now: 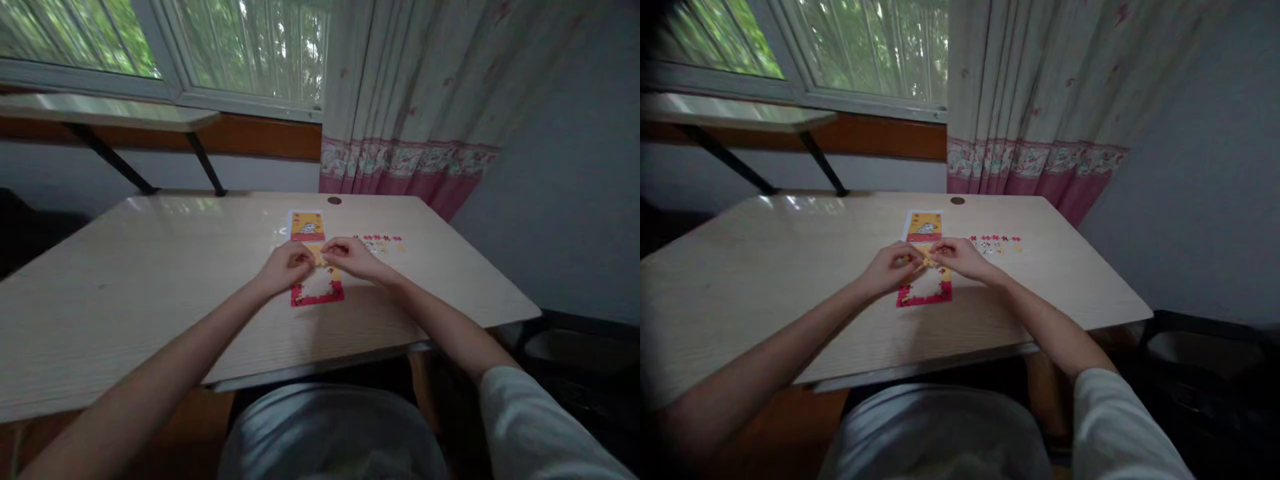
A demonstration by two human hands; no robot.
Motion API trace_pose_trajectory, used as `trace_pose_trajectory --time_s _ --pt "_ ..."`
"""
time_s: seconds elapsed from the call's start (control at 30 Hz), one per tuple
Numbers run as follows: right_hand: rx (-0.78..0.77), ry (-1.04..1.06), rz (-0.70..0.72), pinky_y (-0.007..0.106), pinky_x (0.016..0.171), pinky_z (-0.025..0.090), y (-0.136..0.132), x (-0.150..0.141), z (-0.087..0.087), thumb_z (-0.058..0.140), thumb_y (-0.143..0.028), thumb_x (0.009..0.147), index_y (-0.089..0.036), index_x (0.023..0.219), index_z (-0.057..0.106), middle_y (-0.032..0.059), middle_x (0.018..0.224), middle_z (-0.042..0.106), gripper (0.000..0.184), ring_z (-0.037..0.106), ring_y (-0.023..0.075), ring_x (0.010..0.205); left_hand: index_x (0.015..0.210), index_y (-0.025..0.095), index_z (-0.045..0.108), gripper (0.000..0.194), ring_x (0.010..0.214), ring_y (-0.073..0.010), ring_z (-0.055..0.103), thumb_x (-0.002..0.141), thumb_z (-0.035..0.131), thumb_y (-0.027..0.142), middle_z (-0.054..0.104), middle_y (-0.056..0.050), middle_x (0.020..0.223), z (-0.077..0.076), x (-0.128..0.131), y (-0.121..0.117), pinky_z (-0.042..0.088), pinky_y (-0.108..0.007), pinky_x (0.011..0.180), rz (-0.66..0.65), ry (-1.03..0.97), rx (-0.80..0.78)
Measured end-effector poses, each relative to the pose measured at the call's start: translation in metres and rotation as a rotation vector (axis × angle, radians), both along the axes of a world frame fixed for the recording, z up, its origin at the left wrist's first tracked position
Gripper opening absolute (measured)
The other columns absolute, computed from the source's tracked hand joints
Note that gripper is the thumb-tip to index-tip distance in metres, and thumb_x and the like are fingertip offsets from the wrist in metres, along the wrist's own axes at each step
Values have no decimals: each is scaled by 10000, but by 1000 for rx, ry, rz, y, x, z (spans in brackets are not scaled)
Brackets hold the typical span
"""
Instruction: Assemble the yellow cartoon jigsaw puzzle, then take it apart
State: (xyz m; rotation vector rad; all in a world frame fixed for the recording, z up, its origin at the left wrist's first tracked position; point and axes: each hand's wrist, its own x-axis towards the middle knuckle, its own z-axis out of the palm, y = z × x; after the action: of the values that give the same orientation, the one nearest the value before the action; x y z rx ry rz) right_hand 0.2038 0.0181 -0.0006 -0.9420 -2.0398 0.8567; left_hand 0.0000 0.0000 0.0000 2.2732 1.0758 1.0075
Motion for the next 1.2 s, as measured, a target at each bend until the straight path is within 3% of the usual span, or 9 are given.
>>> trace_pose_trajectory --time_s 0.2,0.57,0.93,1.07,1.2 --pt "283 -103 -163 225 630 370 -1 6 3 586 -271 805 -154 857 684 27 761 633 162 509 105 669 703 170 643 141 740 -169 571 746 544 260 655 -34 760 0 0 4 442 -312 733 148 -143 -91" --pt "551 -182 -88 237 694 412 -4 6 5 572 -292 844 -160 876 674 33 773 641 170 568 120 727 680 162 645 140 692 -156 561 708 581 283 654 -30 720 -6 0 10 428 -291 658 177 -276 -163" --pt "533 -254 -79 245 722 405 -3 7 7 523 -285 875 -151 892 660 51 808 639 192 559 129 760 755 162 655 206 711 -162 569 782 558 341 665 -45 785 -9 -3 11 440 -306 663 146 -157 -121" --pt "445 -323 -125 233 713 393 4 10 3 528 -283 871 -155 880 662 49 820 634 186 560 128 773 824 178 671 190 802 -184 573 817 519 291 666 -52 845 -10 -9 16 445 -332 748 160 31 33" --pt "352 -458 -152 230 696 380 12 12 -3 557 -273 849 -154 861 675 50 823 642 168 560 131 766 870 167 680 222 847 -213 555 832 471 231 650 -72 866 -12 -13 20 429 -385 814 75 261 193"
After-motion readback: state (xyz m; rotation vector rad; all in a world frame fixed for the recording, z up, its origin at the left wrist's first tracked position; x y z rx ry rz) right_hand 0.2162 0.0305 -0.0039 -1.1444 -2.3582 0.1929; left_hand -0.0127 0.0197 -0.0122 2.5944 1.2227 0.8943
